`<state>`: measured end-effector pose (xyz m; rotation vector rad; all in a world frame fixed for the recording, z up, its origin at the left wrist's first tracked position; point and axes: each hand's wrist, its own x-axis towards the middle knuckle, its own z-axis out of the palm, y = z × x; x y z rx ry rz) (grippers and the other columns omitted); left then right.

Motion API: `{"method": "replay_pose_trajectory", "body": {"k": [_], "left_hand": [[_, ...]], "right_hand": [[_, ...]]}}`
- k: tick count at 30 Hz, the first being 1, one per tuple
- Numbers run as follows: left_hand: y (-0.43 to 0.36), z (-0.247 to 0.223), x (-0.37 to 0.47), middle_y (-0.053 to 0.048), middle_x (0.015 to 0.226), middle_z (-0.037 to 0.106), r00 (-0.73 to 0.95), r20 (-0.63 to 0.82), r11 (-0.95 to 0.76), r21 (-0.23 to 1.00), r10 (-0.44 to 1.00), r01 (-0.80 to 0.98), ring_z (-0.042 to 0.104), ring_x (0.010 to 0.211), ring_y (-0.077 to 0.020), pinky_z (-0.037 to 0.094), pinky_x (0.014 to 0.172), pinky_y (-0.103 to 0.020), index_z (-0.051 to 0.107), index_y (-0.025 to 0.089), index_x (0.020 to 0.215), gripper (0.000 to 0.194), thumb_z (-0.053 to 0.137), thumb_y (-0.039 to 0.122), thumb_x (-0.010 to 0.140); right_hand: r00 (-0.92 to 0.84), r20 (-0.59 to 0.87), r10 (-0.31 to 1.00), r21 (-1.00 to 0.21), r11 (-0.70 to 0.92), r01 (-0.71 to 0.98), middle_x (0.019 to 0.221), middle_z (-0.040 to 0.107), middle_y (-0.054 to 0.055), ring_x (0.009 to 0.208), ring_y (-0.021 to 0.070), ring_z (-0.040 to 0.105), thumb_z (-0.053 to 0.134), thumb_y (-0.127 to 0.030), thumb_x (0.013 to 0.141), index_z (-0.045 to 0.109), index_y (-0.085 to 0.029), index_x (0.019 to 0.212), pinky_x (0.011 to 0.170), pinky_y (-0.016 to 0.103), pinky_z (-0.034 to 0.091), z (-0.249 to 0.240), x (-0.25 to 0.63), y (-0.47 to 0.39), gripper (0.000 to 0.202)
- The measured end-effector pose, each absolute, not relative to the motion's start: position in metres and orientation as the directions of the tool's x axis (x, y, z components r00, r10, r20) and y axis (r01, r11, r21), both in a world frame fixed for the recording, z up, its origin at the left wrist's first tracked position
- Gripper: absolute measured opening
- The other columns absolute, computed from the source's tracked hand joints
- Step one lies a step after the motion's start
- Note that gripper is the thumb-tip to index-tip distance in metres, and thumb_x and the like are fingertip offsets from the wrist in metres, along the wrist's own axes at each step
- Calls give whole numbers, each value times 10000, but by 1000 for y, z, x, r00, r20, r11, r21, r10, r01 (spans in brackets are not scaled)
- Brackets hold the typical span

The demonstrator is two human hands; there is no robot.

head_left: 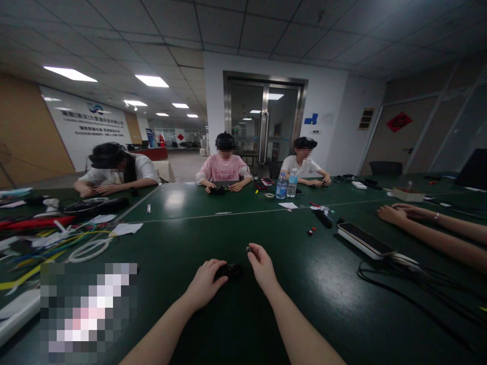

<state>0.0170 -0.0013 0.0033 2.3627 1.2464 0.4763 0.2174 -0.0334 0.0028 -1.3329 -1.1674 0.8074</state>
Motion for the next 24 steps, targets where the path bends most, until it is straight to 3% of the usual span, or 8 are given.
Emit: {"method": "replay_pose_trajectory", "body": {"k": [11, 24], "left_hand": [[-6, 11, 18, -42, 1201, 531, 536, 89, -500, 514, 840, 697, 475, 1113, -216, 373, 943, -347, 496, 229, 1209, 422, 482, 374, 812], [-7, 13, 19, -31, 1219, 520, 532, 59, -481, 521, 845, 705, 465, 1126, -223, 363, 952, -369, 479, 251, 1222, 429, 467, 396, 818]], "right_hand": [[318, 157, 935, -968, 82, 235, 1241, 533, 64, 1111, 200, 520, 367, -345, 861, 438, -217, 1259, 916, 358, 444, 0, 224, -31, 424], [369, 215, 905, -967, 143, 211, 1232, 541, 68, 1120, 203, 517, 437, -354, 830, 444, -201, 1235, 920, 355, 447, 0, 224, -31, 433]]}}
